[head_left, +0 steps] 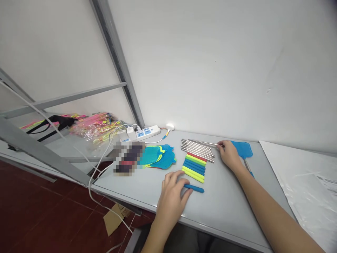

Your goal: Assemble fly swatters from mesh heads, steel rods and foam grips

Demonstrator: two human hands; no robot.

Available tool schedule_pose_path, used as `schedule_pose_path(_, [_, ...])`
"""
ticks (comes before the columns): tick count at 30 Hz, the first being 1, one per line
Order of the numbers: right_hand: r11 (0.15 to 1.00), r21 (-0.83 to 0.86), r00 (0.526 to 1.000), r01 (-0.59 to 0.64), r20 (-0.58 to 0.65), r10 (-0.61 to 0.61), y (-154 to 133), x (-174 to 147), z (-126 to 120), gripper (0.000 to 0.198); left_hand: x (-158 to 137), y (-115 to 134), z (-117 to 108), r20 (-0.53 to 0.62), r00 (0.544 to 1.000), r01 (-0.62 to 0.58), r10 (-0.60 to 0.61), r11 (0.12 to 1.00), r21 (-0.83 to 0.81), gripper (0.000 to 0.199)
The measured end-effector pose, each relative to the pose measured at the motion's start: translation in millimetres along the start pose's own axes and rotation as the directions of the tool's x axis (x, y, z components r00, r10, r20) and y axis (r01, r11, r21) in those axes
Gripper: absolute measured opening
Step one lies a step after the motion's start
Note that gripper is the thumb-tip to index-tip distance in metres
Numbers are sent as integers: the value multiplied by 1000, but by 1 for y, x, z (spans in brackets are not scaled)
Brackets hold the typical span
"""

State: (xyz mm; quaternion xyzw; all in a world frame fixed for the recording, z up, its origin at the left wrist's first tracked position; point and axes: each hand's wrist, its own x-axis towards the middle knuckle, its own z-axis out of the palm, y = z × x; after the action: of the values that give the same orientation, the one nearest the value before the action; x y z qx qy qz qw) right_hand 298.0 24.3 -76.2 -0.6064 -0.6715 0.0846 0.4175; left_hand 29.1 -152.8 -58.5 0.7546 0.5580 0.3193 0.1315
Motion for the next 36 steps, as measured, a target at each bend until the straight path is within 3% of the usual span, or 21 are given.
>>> schedule_pose_path(4, [975, 217, 959, -41, -266, 99, -18, -2, -10, 31, 0, 7, -4, 13, 1000, 3, -3, 999, 37, 3])
schedule_pose_path(8, [862, 498, 798, 97, -557, 232, -44, -6, -35, 24, -2, 12, -9, 28, 1000, 7, -4, 993, -114, 11])
schedule_pose_path(10, [770, 603, 719, 209, -629, 297, -60, -9, -51, 18, -6, 13, -11, 7, 999, 53, -53, 967, -248, 14])
schedule_pose_path(12, [751, 606, 673, 262, -672, 308, -77, -13, -66, 17, -9, 14, -12, -38, 990, 112, -137, 918, -381, 16])
schedule_pose_path(15, [789, 540, 644, 292, -721, 254, -95, -19, -79, 17, -14, 17, -11, -122, 955, 164, -270, 826, -540, 22])
schedule_pose_path(18, [830, 442, 674, 341, -730, 112, -100, -26, -77, 15, -16, 25, -8, -221, 929, 111, -298, 792, -600, 23])
schedule_pose_path(21, [900, 178, 752, 399, -625, -209, -100, -35, -67, 15, -14, 34, -6, -259, 933, 73, -249, 838, -541, 26])
schedule_pose_path(23, [874, -20, 788, 485, -423, -447, -106, -42, -59, 12, -10, 38, -5, -178, 964, 104, -198, 895, -434, 27])
schedule_pose_path(24, [835, -93, 783, 543, -304, -543, -112, -46, -55, 11, -8, 38, -5, -123, 978, 114, -169, 923, -368, 27])
schedule_pose_path(27, [667, -206, 685, 716, 26, -728, -134, -60, -45, 16, -2, 29, -8, -54, 993, 93, -103, 981, -171, 24])
schedule_pose_path(31, [488, -166, 516, 857, 283, -809, -153, -77, -29, 16, 1, 11, -13, -89, 993, 78, -79, 997, -15, 21])
schedule_pose_path(33, [466, -129, 481, 875, 343, -807, -154, -82, -23, 17, 0, 6, -13, -84, 993, 83, -82, 996, 16, 20])
schedule_pose_path(36, [468, -98, 468, 878, 374, -800, -150, -85, -17, 20, -2, 4, -9, -71, 994, 91, -85, 993, 80, 18])
